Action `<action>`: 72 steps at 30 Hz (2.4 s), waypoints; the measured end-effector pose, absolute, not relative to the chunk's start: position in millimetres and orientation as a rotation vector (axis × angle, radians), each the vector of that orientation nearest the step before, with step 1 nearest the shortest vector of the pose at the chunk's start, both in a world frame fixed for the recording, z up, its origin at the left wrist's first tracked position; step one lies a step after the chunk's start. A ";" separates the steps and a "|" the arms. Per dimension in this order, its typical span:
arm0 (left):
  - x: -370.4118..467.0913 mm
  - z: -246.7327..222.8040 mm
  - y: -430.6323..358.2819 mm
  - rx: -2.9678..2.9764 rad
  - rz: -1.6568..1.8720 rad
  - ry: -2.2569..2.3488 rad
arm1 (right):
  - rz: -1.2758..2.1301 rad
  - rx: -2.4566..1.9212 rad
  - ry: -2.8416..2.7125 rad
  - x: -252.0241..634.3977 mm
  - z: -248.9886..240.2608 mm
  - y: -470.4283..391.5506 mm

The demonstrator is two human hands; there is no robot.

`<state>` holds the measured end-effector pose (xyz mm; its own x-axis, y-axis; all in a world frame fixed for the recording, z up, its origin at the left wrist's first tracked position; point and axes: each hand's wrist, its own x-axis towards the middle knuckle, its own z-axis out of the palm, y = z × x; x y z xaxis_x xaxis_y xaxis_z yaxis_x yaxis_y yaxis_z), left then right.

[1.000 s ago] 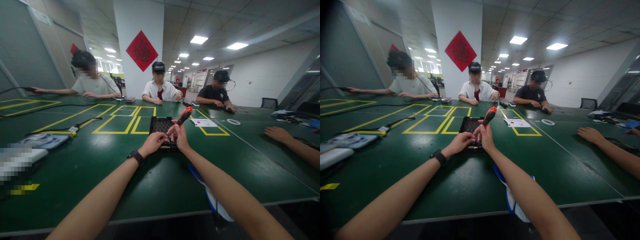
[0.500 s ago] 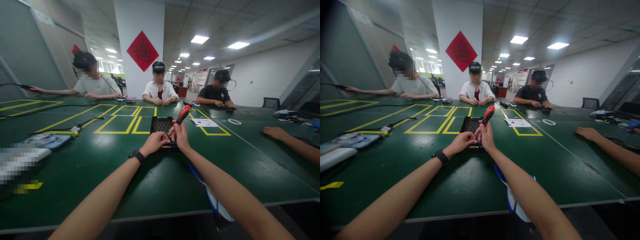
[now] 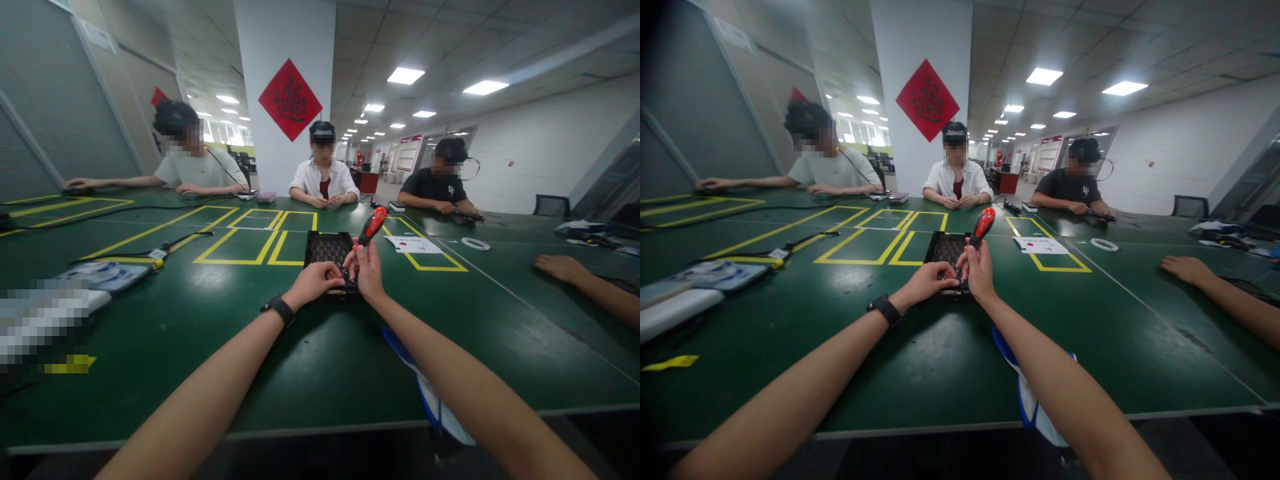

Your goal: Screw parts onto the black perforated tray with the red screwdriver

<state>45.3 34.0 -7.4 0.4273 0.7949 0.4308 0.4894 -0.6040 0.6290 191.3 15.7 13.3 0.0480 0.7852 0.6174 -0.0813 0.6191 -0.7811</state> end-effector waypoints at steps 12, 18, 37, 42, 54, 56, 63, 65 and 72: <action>44.8 -3.5 32.5 2.389 1.057 1.048 | 0.668 -0.713 -1.334 191.9 11.6 18.0; 47.3 -1.6 27.5 2.358 1.154 1.147 | 0.371 -0.926 -1.231 196.3 8.6 24.6; 47.5 -2.5 27.6 2.414 1.067 1.212 | 0.413 -0.903 -1.180 197.7 6.6 28.6; 47.0 -2.2 27.5 2.437 1.068 1.222 | 0.352 -0.995 -1.251 199.2 2.6 33.9; 46.8 -3.0 28.1 2.420 1.074 1.216 | 0.437 -0.969 -1.283 198.7 3.0 31.7; 46.9 -3.8 28.9 2.410 1.084 1.205 | 0.447 -0.949 -1.251 198.4 4.4 30.7; 47.0 -4.5 29.1 2.391 1.080 1.180 | 0.484 -0.845 -1.164 197.2 7.6 28.2; 46.7 -4.7 29.1 2.376 1.083 1.184 | 0.503 -0.803 -1.137 196.6 8.8 27.6; 45.6 -7.8 31.2 2.323 1.089 1.184 | 0.605 -0.669 -1.120 192.1 11.2 23.4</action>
<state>45.6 31.2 -7.8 0.3678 0.7918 0.4876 0.5519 -0.6079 0.5708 192.1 23.4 11.2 0.3201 0.7313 0.6022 -0.1029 0.6588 -0.7453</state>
